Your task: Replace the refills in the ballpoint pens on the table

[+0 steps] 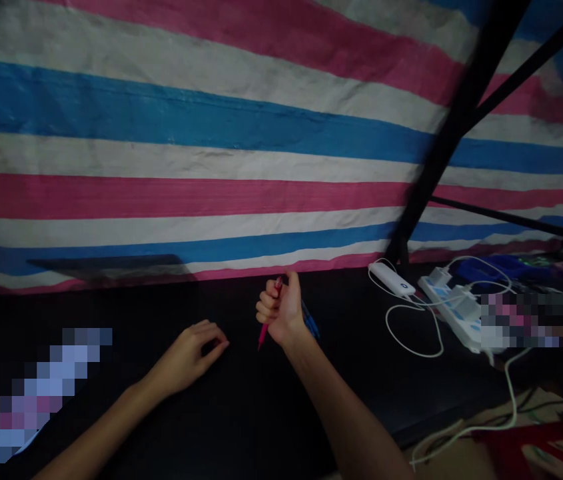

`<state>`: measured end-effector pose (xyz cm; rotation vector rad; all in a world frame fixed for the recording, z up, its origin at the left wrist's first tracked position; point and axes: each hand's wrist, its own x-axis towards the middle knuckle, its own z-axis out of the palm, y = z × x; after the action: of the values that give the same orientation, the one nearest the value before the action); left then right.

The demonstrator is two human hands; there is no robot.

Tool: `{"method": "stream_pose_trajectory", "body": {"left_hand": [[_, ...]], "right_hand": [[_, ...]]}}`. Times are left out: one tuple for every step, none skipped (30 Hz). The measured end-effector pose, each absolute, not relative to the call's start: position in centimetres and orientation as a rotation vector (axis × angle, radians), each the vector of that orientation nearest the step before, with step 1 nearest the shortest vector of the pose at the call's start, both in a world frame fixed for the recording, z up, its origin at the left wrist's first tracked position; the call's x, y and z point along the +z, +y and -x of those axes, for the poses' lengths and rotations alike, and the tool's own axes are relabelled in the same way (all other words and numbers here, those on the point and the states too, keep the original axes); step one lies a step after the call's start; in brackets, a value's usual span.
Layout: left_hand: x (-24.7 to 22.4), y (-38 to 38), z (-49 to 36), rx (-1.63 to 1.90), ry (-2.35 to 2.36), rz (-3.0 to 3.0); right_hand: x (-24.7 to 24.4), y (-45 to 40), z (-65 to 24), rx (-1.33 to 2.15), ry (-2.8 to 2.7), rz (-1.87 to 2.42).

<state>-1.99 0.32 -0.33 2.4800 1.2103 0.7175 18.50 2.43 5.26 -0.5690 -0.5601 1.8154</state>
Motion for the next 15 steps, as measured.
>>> {"method": "stream_pose_trajectory", "body": {"left_hand": [[-0.4,0.3,2.0,0.713,1.211,-2.479],[-0.4,0.3,2.0,0.708,1.211,-2.480],[-0.4,0.3,2.0,0.703,1.209,-2.480],[-0.4,0.3,2.0,0.699,1.209,-2.480],[-0.4,0.3,2.0,0.693,1.211,-2.481],[-0.4,0.3,2.0,0.689,1.212,-2.482],[-0.4,0.3,2.0,0.687,1.214,-2.484],[-0.4,0.4,2.0,0.686,1.216,-2.487],[-0.4,0.4,2.0,0.686,1.216,-2.490],[-0.4,0.4,2.0,0.684,1.216,-2.493],[-0.4,0.4,2.0,0.683,1.217,-2.496],[-0.5,0.4,2.0,0.683,1.218,-2.501],[-0.5,0.4,2.0,0.682,1.220,-2.505],[-0.5,0.4,2.0,0.684,1.223,-2.507],[-0.5,0.4,2.1,0.684,1.225,-2.506]], "right_hand": [[5.2,2.4,-18.5,1.813,-0.557,0.580],[5.2,2.5,-18.5,1.806,-0.555,0.596],[5.1,2.6,-18.5,1.788,-0.557,0.616],[5.1,2.6,-18.5,1.761,-0.563,0.638],[5.1,2.7,-18.5,1.734,-0.574,0.664],[5.0,2.7,-18.6,1.711,-0.588,0.689],[5.0,2.8,-18.7,1.700,-0.600,0.712],[5.0,2.8,-18.7,1.701,-0.610,0.730],[5.0,2.8,-18.8,1.710,-0.617,0.741],[5.0,2.9,-18.8,1.722,-0.622,0.745],[4.9,2.9,-18.8,1.725,-0.628,0.744],[4.7,3.0,-18.8,1.723,-0.638,0.746],[4.5,3.1,-18.7,1.715,-0.655,0.758],[4.2,3.2,-18.7,1.697,-0.680,0.784],[4.0,3.4,-18.6,1.660,-0.713,0.830]]}}
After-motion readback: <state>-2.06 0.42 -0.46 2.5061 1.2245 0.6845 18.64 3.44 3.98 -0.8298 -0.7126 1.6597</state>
